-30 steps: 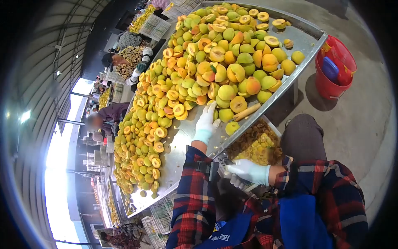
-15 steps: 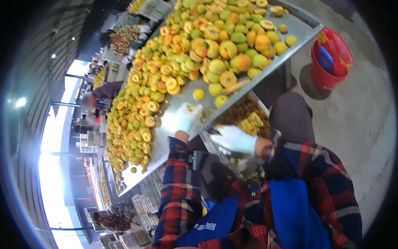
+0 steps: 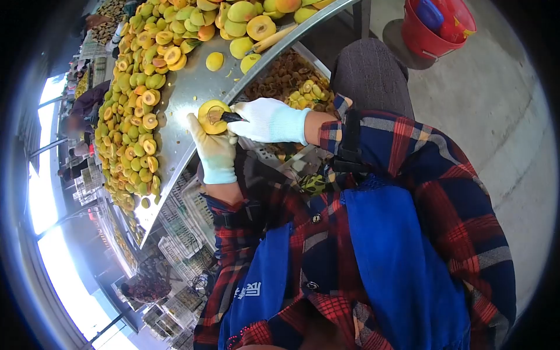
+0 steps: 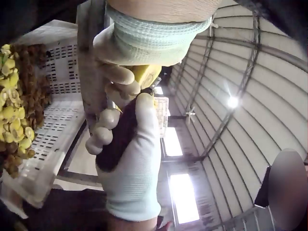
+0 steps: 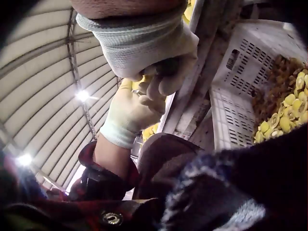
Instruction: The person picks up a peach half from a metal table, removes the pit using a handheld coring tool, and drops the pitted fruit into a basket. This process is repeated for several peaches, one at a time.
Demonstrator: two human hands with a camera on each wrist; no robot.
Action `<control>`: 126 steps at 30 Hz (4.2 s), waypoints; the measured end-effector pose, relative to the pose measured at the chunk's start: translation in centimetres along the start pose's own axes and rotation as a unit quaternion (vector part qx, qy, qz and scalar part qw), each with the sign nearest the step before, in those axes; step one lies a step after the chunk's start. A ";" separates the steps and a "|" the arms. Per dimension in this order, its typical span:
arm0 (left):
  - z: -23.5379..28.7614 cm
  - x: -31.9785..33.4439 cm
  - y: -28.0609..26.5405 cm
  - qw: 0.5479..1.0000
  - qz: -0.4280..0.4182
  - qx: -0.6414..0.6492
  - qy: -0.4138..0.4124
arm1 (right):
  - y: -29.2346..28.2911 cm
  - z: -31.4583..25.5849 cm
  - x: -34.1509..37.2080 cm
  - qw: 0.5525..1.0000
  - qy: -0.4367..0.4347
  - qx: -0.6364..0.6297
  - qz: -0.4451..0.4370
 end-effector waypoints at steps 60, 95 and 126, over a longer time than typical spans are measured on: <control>15.9 3.3 -9.9 0.575 0.194 -0.768 0.205 | -1.4 3.2 0.6 0.965 0.088 0.238 -0.066; 2.7 -6.1 3.6 0.990 -0.119 0.073 -0.032 | -3.6 0.6 -1.2 0.993 0.008 0.081 0.083; 3.6 -2.9 4.1 0.896 -0.030 -0.442 0.041 | -1.5 1.3 -1.5 0.977 0.061 0.083 -0.184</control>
Point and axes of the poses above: each hand's wrist, its own x-axis away from the middle knuckle, its own y-axis out of the palm, z = x × y, the point moved 7 cm from there along -x, towards the middle knuckle, and after that the axes turned 8 degrees about y, right-handed, at the moved point
